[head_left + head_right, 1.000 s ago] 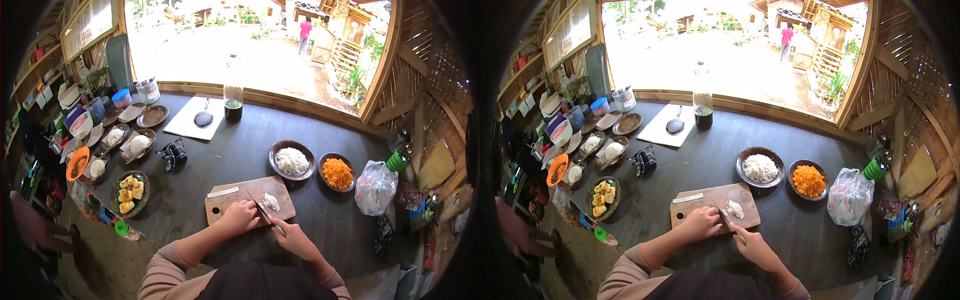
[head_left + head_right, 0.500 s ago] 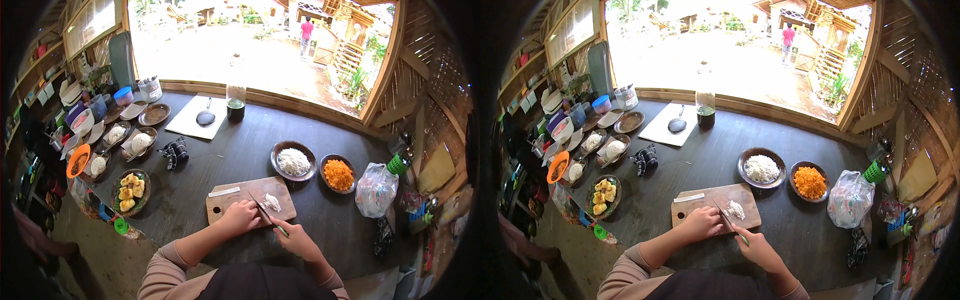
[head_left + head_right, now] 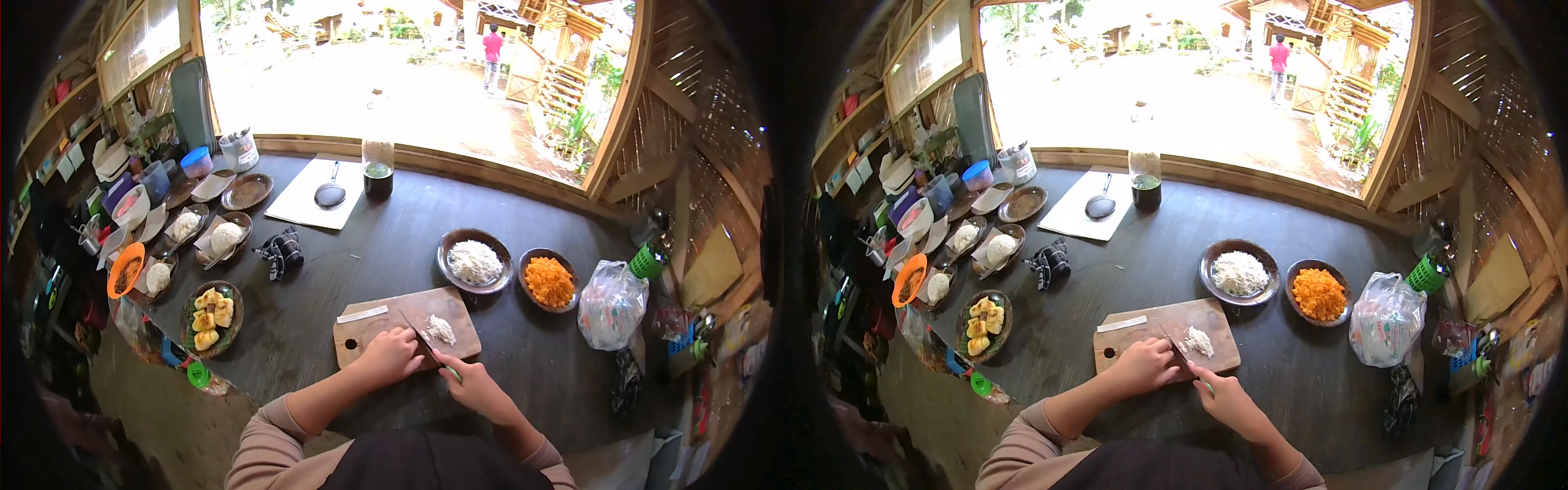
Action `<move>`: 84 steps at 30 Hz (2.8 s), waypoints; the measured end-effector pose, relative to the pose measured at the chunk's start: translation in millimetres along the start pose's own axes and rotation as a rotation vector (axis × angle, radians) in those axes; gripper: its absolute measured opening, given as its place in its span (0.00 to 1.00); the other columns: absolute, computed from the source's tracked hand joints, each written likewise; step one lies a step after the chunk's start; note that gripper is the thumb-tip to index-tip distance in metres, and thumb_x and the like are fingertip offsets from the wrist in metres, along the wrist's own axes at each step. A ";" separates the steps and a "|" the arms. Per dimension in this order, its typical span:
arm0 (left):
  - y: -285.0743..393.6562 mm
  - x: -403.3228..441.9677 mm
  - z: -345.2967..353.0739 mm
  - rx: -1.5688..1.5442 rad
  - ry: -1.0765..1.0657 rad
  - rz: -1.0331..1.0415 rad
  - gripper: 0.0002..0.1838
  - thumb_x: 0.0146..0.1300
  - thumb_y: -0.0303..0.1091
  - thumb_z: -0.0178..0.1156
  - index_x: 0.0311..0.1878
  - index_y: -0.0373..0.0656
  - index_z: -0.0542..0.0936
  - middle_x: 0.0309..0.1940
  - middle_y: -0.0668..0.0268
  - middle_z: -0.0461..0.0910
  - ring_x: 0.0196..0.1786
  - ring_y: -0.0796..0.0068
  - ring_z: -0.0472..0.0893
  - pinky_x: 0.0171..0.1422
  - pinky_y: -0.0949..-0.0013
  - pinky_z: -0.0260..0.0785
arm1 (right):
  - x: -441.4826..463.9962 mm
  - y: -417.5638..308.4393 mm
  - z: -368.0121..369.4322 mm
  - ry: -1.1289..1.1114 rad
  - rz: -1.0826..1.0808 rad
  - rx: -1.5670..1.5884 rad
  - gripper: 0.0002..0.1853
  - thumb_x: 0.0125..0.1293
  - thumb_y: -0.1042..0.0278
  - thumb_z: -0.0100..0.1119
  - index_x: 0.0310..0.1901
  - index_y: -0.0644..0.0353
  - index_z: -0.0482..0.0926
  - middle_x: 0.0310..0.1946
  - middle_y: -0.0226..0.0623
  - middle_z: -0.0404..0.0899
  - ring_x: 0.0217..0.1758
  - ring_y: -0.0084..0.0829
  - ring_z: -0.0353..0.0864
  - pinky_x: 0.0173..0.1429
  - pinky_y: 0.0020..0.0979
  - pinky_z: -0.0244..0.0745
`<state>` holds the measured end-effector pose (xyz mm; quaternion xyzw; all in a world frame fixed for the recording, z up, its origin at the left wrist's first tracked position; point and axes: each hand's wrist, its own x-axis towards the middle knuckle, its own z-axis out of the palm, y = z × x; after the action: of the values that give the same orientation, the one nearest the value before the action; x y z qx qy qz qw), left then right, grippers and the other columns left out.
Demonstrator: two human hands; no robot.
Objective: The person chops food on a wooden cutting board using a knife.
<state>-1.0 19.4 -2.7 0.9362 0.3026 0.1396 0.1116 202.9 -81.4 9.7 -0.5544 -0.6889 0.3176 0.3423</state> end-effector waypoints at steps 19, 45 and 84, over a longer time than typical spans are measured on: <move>-3.4 -2.0 3.1 -0.006 0.038 0.011 0.18 0.66 0.44 0.61 0.43 0.36 0.84 0.46 0.55 0.80 0.50 0.56 0.81 0.54 0.57 0.75 | -5.4 -19.1 -9.6 -0.057 0.116 -0.012 0.21 0.70 0.71 0.59 0.65 0.55 0.75 0.34 0.63 0.81 0.40 0.59 0.84 0.43 0.42 0.79; -7.5 -0.9 8.0 -0.030 0.075 0.039 0.17 0.65 0.43 0.61 0.47 0.38 0.83 0.54 0.56 0.80 0.56 0.55 0.78 0.61 0.57 0.73 | -8.8 -2.3 -9.7 -0.057 0.161 0.034 0.22 0.73 0.69 0.57 0.67 0.50 0.74 0.21 0.37 0.78 0.20 0.24 0.77 0.32 0.31 0.77; -12.6 -1.3 14.7 0.013 0.115 0.053 0.17 0.63 0.46 0.62 0.45 0.41 0.84 0.53 0.61 0.79 0.55 0.60 0.78 0.55 0.57 0.75 | -7.1 -5.8 -4.1 -0.025 0.078 -0.044 0.21 0.71 0.71 0.58 0.65 0.56 0.74 0.41 0.61 0.82 0.46 0.60 0.82 0.47 0.44 0.79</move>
<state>-3.9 26.7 -20.4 0.9351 0.2843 0.1940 0.0843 204.2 -89.2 15.9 -0.5845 -0.6777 0.3223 0.3086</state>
